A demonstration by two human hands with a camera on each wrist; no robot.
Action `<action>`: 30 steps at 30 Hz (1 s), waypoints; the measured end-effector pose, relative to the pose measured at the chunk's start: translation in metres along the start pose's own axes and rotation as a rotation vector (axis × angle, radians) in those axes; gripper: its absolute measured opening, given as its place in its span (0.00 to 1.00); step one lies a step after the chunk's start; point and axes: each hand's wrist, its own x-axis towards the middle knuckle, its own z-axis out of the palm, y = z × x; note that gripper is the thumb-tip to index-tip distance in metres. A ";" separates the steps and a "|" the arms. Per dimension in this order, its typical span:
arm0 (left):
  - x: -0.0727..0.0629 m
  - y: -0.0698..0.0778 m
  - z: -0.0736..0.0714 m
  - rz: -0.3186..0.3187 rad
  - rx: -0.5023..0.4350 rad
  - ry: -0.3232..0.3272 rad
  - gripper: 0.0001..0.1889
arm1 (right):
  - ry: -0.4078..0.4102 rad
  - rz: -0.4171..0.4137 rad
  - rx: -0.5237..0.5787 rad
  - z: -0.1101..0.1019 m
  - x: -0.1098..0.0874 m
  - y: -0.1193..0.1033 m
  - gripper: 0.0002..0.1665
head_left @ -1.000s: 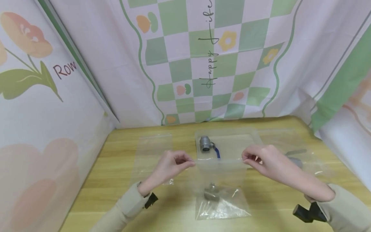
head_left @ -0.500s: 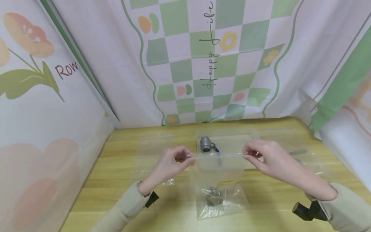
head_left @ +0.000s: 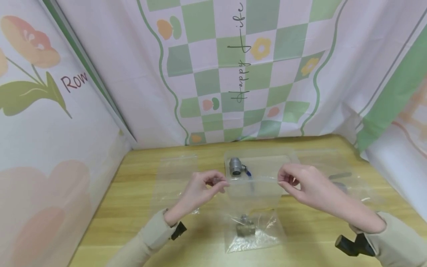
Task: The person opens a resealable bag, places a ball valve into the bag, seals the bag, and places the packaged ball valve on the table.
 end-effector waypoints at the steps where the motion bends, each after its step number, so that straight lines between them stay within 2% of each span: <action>1: 0.000 0.000 0.000 0.006 0.009 0.000 0.04 | 0.005 -0.003 0.001 0.000 0.000 0.000 0.15; 8: 0.001 0.001 0.004 0.012 0.024 -0.007 0.07 | 0.036 -0.045 -0.006 0.002 0.000 0.000 0.14; 13: 0.003 0.000 0.007 0.047 0.029 -0.017 0.07 | 0.033 -0.054 0.004 0.003 0.000 -0.001 0.15; 22: 0.007 -0.002 0.010 0.130 0.105 -0.016 0.05 | 0.047 -0.058 0.010 0.003 -0.001 -0.002 0.15; 30: 0.008 0.002 0.009 0.082 0.116 -0.076 0.09 | 0.058 -0.066 0.009 0.004 0.000 -0.002 0.15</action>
